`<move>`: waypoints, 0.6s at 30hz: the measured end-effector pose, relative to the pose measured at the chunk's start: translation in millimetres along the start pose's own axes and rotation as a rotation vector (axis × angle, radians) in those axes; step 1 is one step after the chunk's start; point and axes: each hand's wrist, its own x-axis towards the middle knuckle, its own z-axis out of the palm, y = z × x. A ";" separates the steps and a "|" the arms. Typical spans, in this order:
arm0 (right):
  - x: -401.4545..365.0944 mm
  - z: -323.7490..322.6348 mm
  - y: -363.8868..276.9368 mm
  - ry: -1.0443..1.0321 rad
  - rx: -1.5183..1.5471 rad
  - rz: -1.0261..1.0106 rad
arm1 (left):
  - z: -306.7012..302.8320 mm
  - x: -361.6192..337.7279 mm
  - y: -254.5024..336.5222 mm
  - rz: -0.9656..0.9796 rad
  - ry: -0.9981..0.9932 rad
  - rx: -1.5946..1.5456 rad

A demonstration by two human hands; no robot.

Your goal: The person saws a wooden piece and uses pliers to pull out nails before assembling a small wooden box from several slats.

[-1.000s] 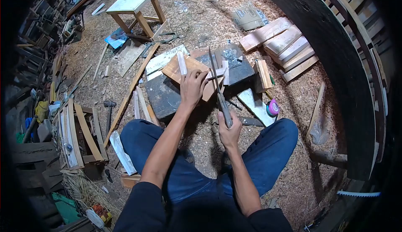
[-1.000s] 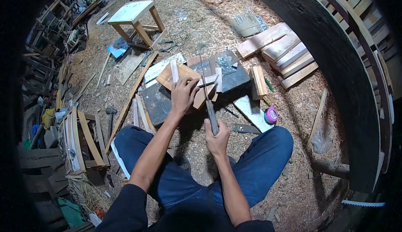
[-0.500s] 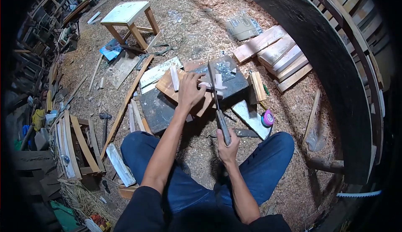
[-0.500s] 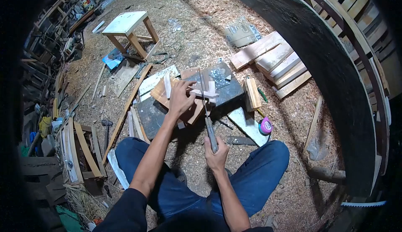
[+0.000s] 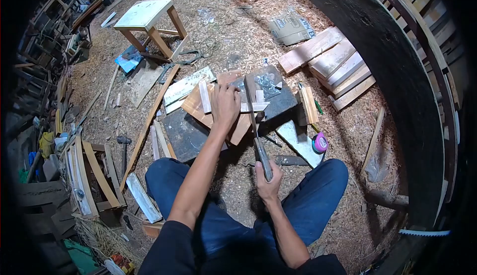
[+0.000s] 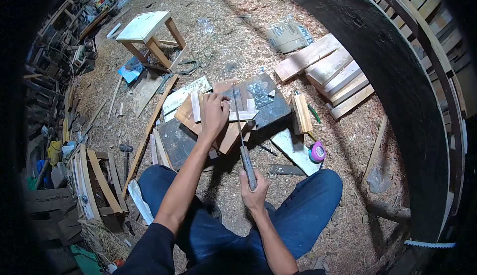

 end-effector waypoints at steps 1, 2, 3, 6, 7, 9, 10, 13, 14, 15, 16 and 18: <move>-0.8 0.9 -0.4 -0.004 -0.018 -0.014 | 6.9 2.1 -1.6 -0.005 0.000 0.006; -1.4 2.2 -3.0 -0.006 -0.019 -0.009 | 12.6 2.7 -3.2 -0.010 0.000 0.012; -1.9 3.8 -7.0 -0.013 0.005 0.054 | 12.3 2.5 -1.9 -0.011 -0.004 0.012; 0.2 9.0 -7.7 -0.016 0.053 0.104 | 13.2 0.0 1.4 -0.096 -0.142 0.089; 0.1 11.0 -7.7 -0.016 0.074 0.090 | 15.1 -1.8 2.1 -0.080 -0.109 0.103; 1.9 13.8 -12.8 -0.012 0.041 0.097 | 17.2 -4.9 1.1 -0.069 -0.076 0.120; 4.3 15.3 -16.3 -0.003 0.008 0.096 | 17.6 -4.8 0.1 -0.047 -0.044 0.110; 11.1 19.7 -26.2 -0.012 -0.041 0.079 | 19.4 -4.5 -3.9 -0.018 -0.011 0.119; 14.2 20.7 -29.9 -0.010 -0.041 0.076 | 19.6 -4.2 -5.0 -0.020 -0.048 0.111; 17.8 21.8 -33.5 -0.025 -0.031 0.096 | 18.0 -1.9 -4.6 -0.021 -0.084 0.101; 19.8 22.0 -36.9 -0.039 -0.022 0.119 | 16.0 0.5 -4.6 -0.019 -0.083 0.099; 24.1 22.1 -39.4 -0.032 -0.032 0.106 | 13.0 7.3 -5.6 -0.041 -0.217 0.099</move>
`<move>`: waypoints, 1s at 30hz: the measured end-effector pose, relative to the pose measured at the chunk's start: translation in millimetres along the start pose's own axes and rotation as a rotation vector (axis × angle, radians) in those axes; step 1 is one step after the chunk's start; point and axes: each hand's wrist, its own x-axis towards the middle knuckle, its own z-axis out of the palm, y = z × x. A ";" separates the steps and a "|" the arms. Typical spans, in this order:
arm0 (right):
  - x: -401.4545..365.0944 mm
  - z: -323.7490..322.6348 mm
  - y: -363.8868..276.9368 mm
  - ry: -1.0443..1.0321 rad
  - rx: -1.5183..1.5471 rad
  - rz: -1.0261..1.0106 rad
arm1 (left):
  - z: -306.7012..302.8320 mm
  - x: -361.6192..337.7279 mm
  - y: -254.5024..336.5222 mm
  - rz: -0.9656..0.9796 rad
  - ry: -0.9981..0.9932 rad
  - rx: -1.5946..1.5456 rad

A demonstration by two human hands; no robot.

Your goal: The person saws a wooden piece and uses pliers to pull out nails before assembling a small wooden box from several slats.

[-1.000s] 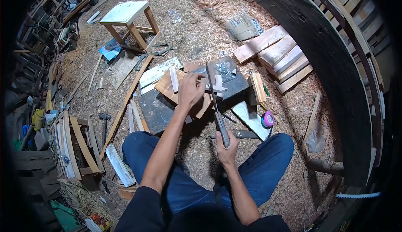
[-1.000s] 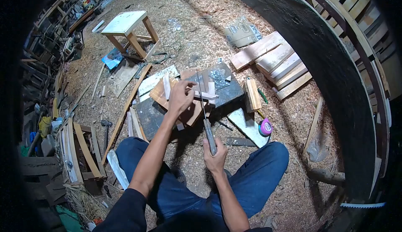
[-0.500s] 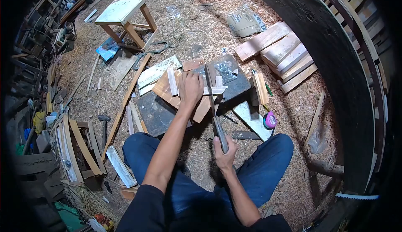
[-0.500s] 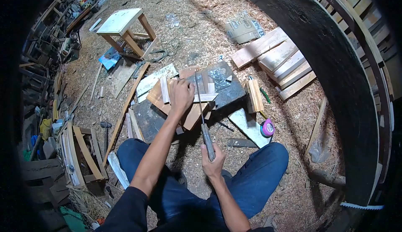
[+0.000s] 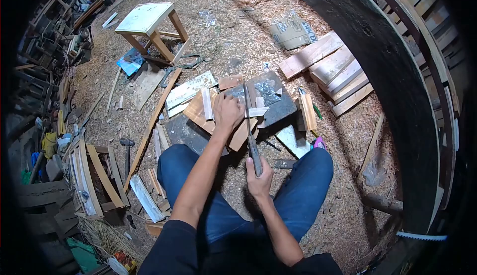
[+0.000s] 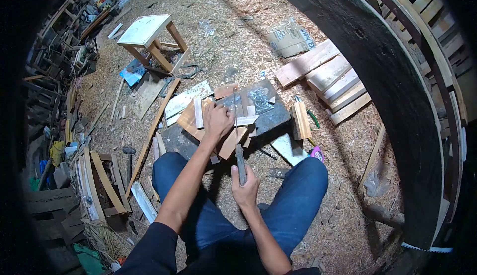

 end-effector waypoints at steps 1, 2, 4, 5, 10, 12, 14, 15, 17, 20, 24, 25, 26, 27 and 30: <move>1.1 0.1 0.4 0.003 -0.012 -0.006 | -0.7 1.3 0.4 0.001 -0.001 -0.003; 1.3 1.2 3.6 0.012 0.012 0.010 | -2.8 3.8 1.6 0.003 -0.037 0.025; 4.0 0.6 7.4 0.009 0.026 0.017 | -6.0 7.7 2.7 0.004 -0.074 0.052; 6.1 -0.1 8.1 0.008 0.043 0.024 | -10.7 9.6 5.3 -0.009 -0.134 0.035; 9.7 -4.3 -3.9 -0.026 -0.021 -0.003 | 2.1 3.6 -4.5 0.037 -0.031 -0.019; 11.0 -1.7 -9.7 -0.041 -0.071 0.004 | 2.5 4.0 -4.9 0.039 -0.051 -0.001; 19.5 3.7 -19.8 -0.033 -0.084 0.006 | 4.5 2.2 -7.0 0.053 -0.041 0.009; 28.3 7.1 -23.8 -0.046 -0.085 0.005 | 2.9 3.2 -6.3 0.040 -0.039 0.013; 43.3 14.7 -31.1 -0.003 -0.062 0.008 | -3.7 5.2 -2.7 0.042 -0.070 -0.011; 35.3 7.9 -20.8 -0.010 -0.040 0.007 | -4.6 9.5 3.1 -0.054 -0.121 0.030; 6.1 -16.3 -30.4 -0.019 0.024 0.049 | 3.0 13.2 0.1 -0.063 -0.111 0.031; -0.9 -18.2 -27.2 -0.017 -0.047 0.011 | 3.6 7.3 -2.1 -0.050 -0.106 0.036; 9.2 -9.4 -37.9 -0.052 -0.017 0.062 | -2.1 7.0 -1.2 -0.017 -0.165 0.052; 26.5 -0.6 -32.8 -0.058 -0.095 -0.001 | -2.7 6.2 0.8 -0.020 -0.167 0.050; 47.7 9.6 -30.6 -0.053 -0.104 0.064 | -5.4 12.6 0.9 -0.059 -0.183 0.089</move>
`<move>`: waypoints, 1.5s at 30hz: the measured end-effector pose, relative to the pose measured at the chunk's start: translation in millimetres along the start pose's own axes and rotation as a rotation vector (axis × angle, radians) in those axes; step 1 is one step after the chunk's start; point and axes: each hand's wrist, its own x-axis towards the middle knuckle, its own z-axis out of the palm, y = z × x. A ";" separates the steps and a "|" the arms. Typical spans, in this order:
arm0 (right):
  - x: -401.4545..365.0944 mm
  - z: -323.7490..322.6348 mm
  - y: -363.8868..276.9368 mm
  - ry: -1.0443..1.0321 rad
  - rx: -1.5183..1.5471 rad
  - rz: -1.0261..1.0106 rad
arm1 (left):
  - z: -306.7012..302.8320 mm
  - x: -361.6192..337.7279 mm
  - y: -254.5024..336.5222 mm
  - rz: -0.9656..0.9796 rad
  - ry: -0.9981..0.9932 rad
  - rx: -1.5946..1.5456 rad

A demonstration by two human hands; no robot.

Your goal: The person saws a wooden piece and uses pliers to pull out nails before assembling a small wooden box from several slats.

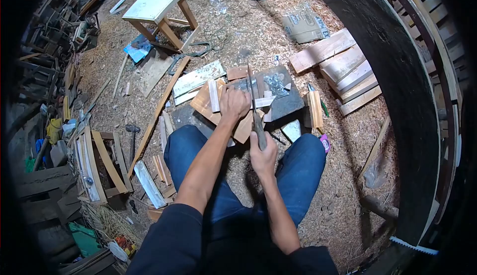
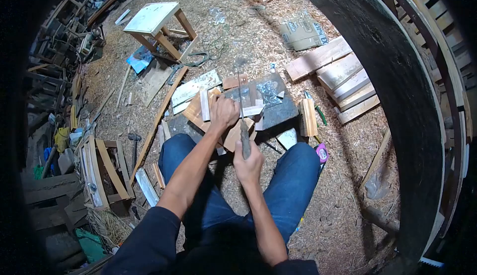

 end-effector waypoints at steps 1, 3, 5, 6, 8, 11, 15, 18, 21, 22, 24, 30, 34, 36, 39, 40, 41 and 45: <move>-10.1 -10.2 -0.6 0.015 0.023 -0.026 | 2.9 -3.0 0.3 -0.003 -0.001 -0.002; -39.8 -19.6 -4.3 0.101 0.100 -0.183 | 0.1 -0.3 -0.6 0.016 0.052 -0.009; -50.0 -28.5 -8.5 0.053 0.098 -0.051 | 0.2 -3.8 -0.4 0.011 0.001 0.011; -44.6 -22.2 -5.7 0.041 0.083 -0.062 | 0.5 -11.2 -1.5 0.045 0.027 -0.019; 2.9 4.4 -1.9 0.017 0.042 -0.044 | -6.0 -10.8 1.7 0.092 0.031 -0.028; -16.5 0.1 -1.4 0.086 0.054 -0.079 | 7.2 -4.0 -3.3 0.021 0.095 -0.029; -51.3 -25.4 17.1 0.034 0.041 -0.057 | 3.1 -7.8 1.0 0.052 0.126 -0.053; 12.9 7.4 0.3 0.003 -0.075 -0.056 | -0.1 -14.2 1.0 0.024 0.031 -0.064; -41.6 -15.7 15.6 0.043 0.040 -0.066 | -1.4 1.1 -0.4 -0.007 -0.015 -0.002; -64.0 -24.8 29.4 0.060 0.047 -0.119 | -1.7 1.1 1.7 0.000 0.033 -0.009; -46.1 -20.6 29.2 0.029 0.031 -0.102 | 9.2 -7.8 0.5 0.039 0.114 -0.026; -47.3 -11.4 6.5 0.131 0.178 -0.191 | 4.8 -1.2 -4.0 -0.041 0.067 -0.013; 5.8 3.6 -3.2 -0.011 -0.028 -0.127 | 1.6 -15.1 -5.0 -0.082 0.051 -0.048; 3.1 -2.3 -8.3 0.004 -0.016 -0.139 | 23.1 1.8 -14.9 -0.137 -0.030 -0.155; -65.0 -44.0 20.9 -0.028 -0.023 -0.051 | 14.4 2.6 -9.5 -0.088 0.177 -0.171; -59.5 -39.3 13.2 -0.016 -0.033 -0.078 | 17.4 -3.4 -9.6 -0.026 0.329 -0.100; -35.9 -25.3 2.4 0.006 -0.038 -0.115 | 17.8 1.6 -10.6 -0.021 0.330 -0.102; -2.7 -14.2 13.4 -0.056 -0.115 -0.051 | 10.6 -14.4 -14.9 -0.231 -0.084 -0.144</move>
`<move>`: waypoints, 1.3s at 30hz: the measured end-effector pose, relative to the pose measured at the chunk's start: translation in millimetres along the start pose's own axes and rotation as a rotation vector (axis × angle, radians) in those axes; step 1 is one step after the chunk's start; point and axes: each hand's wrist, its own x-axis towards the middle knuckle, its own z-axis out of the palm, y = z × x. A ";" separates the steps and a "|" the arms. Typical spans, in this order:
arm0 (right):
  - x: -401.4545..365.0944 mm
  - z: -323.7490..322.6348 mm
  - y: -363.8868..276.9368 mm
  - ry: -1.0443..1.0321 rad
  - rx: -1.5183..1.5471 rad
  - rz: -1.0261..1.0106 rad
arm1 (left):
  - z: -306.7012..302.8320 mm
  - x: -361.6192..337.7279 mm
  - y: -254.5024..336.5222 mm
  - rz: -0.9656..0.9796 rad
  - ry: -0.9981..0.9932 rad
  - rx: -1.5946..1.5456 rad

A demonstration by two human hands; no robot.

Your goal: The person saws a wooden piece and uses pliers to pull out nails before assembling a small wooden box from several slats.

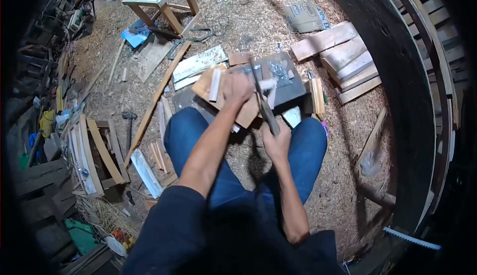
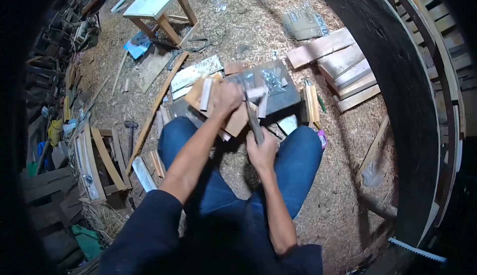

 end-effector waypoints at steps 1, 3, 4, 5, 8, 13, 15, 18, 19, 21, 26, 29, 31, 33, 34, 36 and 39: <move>-26.2 -1.5 0.8 0.166 0.064 -0.210 | 0.3 13.1 0.0 0.058 0.094 0.058; -42.6 -12.0 6.8 0.148 0.144 -0.175 | 7.1 17.2 9.4 0.149 0.200 0.123; -41.7 -12.3 1.9 0.097 0.133 -0.060 | 4.7 15.9 9.8 0.154 0.192 0.130; -10.1 -2.6 -2.3 0.035 0.057 -0.044 | 4.9 10.5 11.3 0.159 0.160 0.135; 11.3 6.2 -16.1 -0.052 -0.010 0.036 | -3.5 3.4 13.9 0.159 0.120 0.144; -8.7 6.2 1.0 0.085 0.141 -0.069 | -4.7 8.2 15.0 0.204 0.145 0.081; 18.7 9.9 -16.3 0.036 0.016 0.022 | -15.1 5.8 19.1 0.120 0.013 0.054; -35.8 -2.1 -6.2 0.181 0.127 -0.174 | -8.4 11.3 18.2 0.201 0.173 -0.038; -53.1 -8.0 12.2 0.145 0.149 -0.108 | -11.2 13.1 21.0 0.154 0.079 0.026; -12.3 -0.8 -0.7 0.069 0.087 -0.063 | -5.4 10.1 17.6 0.178 0.117 0.062; -30.7 -0.4 -10.1 0.225 0.187 -0.278 | 2.9 21.8 10.0 0.129 0.082 0.064; 12.1 3.1 -21.2 0.041 0.024 -0.017 | 5.8 10.5 13.7 0.087 0.114 0.005; 22.2 7.5 -15.2 -0.024 -0.031 0.061 | 1.8 22.0 10.5 0.069 0.070 0.019; -29.4 -8.3 -11.0 0.063 0.066 -0.023 | 8.4 11.3 10.5 0.088 0.057 0.042; -35.8 -12.1 -12.4 0.154 0.168 -0.164 | 3.1 27.0 15.6 0.112 0.099 0.057; -42.5 -12.3 -10.0 0.140 0.239 0.012 | -1.7 13.2 17.7 0.181 0.184 0.050; 31.1 7.5 -13.1 -0.057 -0.047 0.074 | 1.8 14.6 17.6 -0.005 -0.029 -0.059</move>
